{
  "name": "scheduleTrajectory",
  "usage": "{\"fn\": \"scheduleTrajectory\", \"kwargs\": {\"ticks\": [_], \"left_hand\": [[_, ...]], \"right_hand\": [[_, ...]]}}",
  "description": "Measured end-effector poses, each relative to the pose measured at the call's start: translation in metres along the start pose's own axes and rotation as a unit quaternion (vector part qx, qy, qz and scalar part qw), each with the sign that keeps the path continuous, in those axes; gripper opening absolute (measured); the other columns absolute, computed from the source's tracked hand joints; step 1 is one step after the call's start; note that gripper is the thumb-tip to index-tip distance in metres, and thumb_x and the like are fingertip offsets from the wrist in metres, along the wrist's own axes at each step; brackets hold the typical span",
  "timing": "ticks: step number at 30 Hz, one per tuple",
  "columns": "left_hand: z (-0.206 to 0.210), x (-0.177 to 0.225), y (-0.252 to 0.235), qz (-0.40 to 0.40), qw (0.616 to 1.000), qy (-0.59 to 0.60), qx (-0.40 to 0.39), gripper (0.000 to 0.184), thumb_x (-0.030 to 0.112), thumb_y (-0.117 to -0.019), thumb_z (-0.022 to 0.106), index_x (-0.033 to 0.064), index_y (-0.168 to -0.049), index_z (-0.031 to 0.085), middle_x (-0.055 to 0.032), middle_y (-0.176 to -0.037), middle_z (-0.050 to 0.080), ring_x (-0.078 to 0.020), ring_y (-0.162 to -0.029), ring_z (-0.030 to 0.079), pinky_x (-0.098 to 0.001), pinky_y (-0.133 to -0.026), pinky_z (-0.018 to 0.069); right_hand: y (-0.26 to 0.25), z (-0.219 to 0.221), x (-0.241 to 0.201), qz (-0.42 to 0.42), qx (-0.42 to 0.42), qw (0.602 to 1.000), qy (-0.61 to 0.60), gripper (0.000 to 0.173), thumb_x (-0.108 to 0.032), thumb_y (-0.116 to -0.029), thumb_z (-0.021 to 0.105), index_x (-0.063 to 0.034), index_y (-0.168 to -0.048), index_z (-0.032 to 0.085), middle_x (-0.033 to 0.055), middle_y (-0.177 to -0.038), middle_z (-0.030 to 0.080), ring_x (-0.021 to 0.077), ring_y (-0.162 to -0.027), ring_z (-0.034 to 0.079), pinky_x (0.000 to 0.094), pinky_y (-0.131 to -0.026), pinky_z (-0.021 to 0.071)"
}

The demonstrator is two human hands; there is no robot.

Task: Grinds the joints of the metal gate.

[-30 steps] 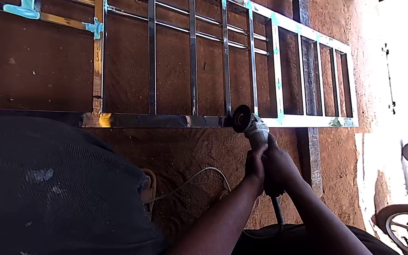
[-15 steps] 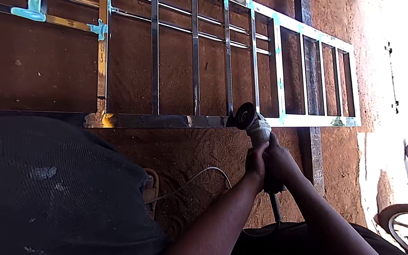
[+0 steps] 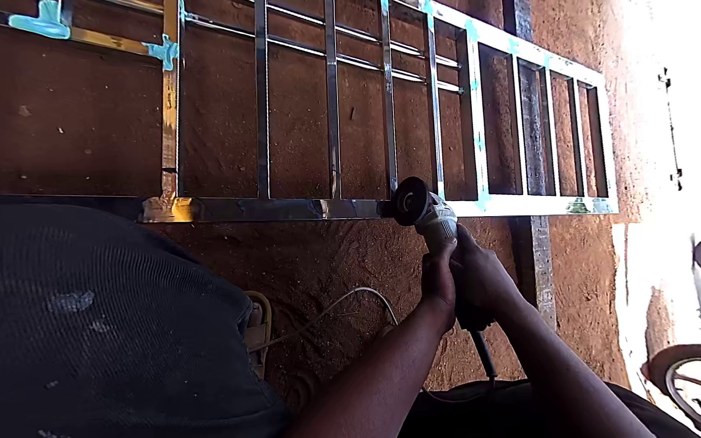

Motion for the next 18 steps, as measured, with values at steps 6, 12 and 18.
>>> {"fn": "scheduleTrajectory", "kwargs": {"ticks": [6, 12, 18], "left_hand": [[0.0, 0.008, -0.002, 0.002, 0.999, -0.028, -0.026, 0.056, 0.059, -0.0989, 0.053, 0.0129, -0.129, 0.059, -0.0126, -0.113, 0.067, -0.0251, -0.101, 0.065, -0.0487, -0.086, 0.0529], [-0.002, 0.009, -0.005, -0.008, 0.999, -0.028, -0.015, 0.062, 0.062, -0.0976, 0.055, 0.0126, -0.135, 0.054, -0.0144, -0.118, 0.066, -0.0276, -0.106, 0.064, -0.0511, -0.089, 0.0527], [0.003, 0.012, -0.004, -0.012, 0.999, -0.038, -0.037, 0.053, 0.058, -0.0996, 0.053, 0.0128, -0.127, 0.06, -0.0133, -0.112, 0.067, -0.0263, -0.099, 0.065, -0.0501, -0.084, 0.0533]], "right_hand": [[0.0, -0.003, -0.004, 0.014, 0.015, 1.0, -0.01, 0.071, -0.038, -0.1017, 0.061, -0.0144, -0.16, 0.028, 0.0213, -0.095, 0.069, 0.0412, -0.087, 0.07, 0.0618, -0.073, 0.0552], [-0.005, -0.005, -0.004, 0.003, 0.03, 0.999, -0.029, 0.073, -0.039, -0.1007, 0.063, -0.0172, -0.162, 0.03, 0.0216, -0.094, 0.07, 0.0402, -0.085, 0.07, 0.0617, -0.072, 0.0549], [-0.003, -0.009, -0.004, 0.028, 0.023, 0.999, -0.023, 0.071, -0.033, -0.1005, 0.063, -0.0162, -0.161, 0.03, 0.0237, -0.095, 0.069, 0.0427, -0.086, 0.069, 0.0637, -0.071, 0.0538]]}}
Point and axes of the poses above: each hand's wrist, its own y-axis away from the middle knuckle, its own z-axis out of the palm, x = y × z, the point moved 9 cm from there along -y, towards the middle knuckle
